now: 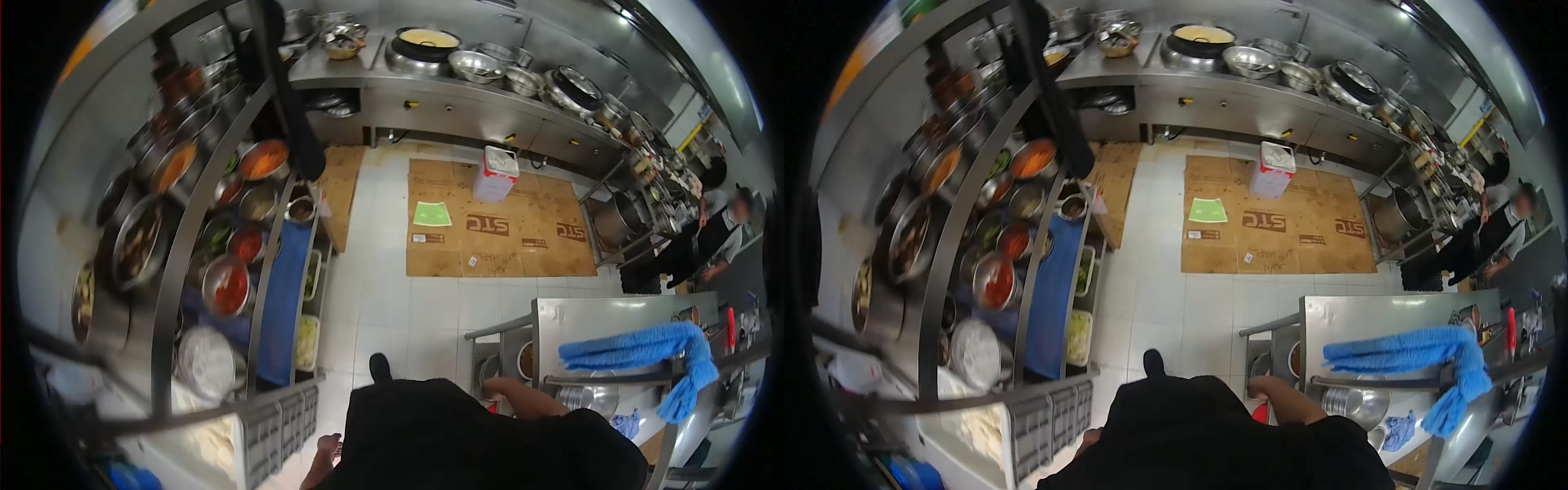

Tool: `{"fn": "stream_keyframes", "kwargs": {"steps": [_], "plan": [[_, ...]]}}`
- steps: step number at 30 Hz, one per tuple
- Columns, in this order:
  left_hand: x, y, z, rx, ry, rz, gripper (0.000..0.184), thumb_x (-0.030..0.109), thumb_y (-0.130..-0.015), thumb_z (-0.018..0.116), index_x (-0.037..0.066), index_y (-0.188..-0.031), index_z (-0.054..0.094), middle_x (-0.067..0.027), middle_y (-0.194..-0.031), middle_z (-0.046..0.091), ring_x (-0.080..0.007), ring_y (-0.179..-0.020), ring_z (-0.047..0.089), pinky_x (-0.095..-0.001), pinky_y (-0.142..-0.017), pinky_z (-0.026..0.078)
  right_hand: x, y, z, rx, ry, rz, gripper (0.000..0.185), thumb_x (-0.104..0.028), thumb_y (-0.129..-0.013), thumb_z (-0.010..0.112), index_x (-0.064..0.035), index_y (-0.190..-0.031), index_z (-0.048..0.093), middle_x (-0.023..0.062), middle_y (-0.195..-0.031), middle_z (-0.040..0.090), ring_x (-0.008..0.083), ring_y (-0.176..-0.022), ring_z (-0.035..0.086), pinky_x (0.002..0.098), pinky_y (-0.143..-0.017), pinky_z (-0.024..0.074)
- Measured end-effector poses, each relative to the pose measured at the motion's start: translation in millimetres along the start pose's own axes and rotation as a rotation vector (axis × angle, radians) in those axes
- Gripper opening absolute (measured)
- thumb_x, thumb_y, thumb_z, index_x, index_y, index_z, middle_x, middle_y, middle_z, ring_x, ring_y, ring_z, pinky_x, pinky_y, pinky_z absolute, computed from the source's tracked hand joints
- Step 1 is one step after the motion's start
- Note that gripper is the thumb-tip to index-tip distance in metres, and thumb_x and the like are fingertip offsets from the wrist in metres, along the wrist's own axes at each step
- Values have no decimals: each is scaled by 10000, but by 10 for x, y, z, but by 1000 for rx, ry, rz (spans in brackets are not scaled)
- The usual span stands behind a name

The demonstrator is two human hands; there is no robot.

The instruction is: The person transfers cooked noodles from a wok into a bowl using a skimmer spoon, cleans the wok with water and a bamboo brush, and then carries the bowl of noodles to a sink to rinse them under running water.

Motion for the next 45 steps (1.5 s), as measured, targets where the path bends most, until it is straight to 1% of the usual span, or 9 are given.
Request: {"fn": "stream_keyframes", "kwargs": {"steps": [6, 7, 14, 21, 22, 35, 38, 40, 45], "plan": [[1996, -1732, -698, -50, -937, 489, 383, 377, -848, 566, 34, -890, 732, -169, -870, 724, -354, -788, 696, -454, -768, 543, 115, 857, -1232, 271, -658, 159, 454, -426, -909, 473, -52, -951, 727, 224, -1050, 682, 417, -994, 635, 482, -902, 484], [2339, -1785, -971, 25, -471, -119, 342, 332, -820, 605, 16, -858, 728, -204, -861, 713, -363, -849, 693, -454, -788, 526, 18, 1166, -1616, 291, -873, 264, 472, -436, -916, 454, -52, -975, 722, 225, -1053, 679, 423, -994, 633, 490, -905, 478], [5229, -2915, -1255, -76, 132, 190, 166, 135, -881, 542, 68, -731, 526, -57, -610, 495, -146, -433, 443, -301, -368, 317, 579, -423, -1056, 257, -1668, 396, 403, -381, -938, 442, -155, -1203, 644, 181, -987, 693, 357, -924, 684, 492, -720, 543], [6401, -3605, -322, -352, -278, 146, 304, 336, -938, 506, 56, -858, 594, -88, -628, 549, -261, -569, 551, -440, -489, 436, 2404, -1168, -2233, -19, -1066, 424, 453, -359, -846, 524, 36, -943, 723, 244, -1032, 691, 357, -965, 668, 494, -852, 512], [6480, -3623, -214, -366, -328, 135, 305, 335, -940, 504, 55, -860, 596, -87, -629, 549, -260, -572, 553, -436, -492, 438, 2632, -402, -2962, 405, -1293, 606, 400, -289, -791, 521, 50, -869, 719, 237, -836, 710, 362, -875, 696, 500, -793, 536], [6757, -4561, -304, -338, 133, -186, 318, 320, -975, 486, 40, -896, 615, -80, -650, 549, -253, -613, 574, -382, -530, 466, 4256, -456, -7781, 591, -2053, -102, 211, -305, -933, 569, -103, -952, 630, 53, -912, 661, 173, -768, 649, 345, -680, 543], [7926, -4829, -429, -191, -1017, 595, 297, 355, -949, 523, 101, -1004, 665, -66, -883, 703, -310, -705, 639, -466, -731, 524, 4623, -526, -8358, 541, -2137, -104, 219, -316, -937, 561, -108, -957, 625, 59, -890, 662, 186, -760, 642, 365, -691, 536], [8121, -5396, -399, -244, 201, -223, 222, 210, -912, 563, 56, -1036, 664, -54, -741, 599, -192, -616, 589, -320, -524, 459, 5133, -449, -8895, 625, -2159, -78, 229, -323, -937, 549, -105, -953, 619, 65, -889, 665, 199, -761, 640, 381, -701, 531], [10153, -5909, -657, -41, 122, 123, 244, 221, -869, 624, 29, -1015, 658, -52, -833, 664, -162, -693, 636, -309, -556, 468, 6574, -166, -10335, 853, -2232, -368, 414, -397, -987, 454, -51, -1213, 452, 183, -1080, 622, 322, -969, 612, 474, -808, 513]]}}
Point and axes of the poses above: each hand's wrist, its own y-axis away from the middle knuckle, its own z-axis out of the palm, x = y × z, the point moved 7 cm from there along -y, towards the middle knuckle
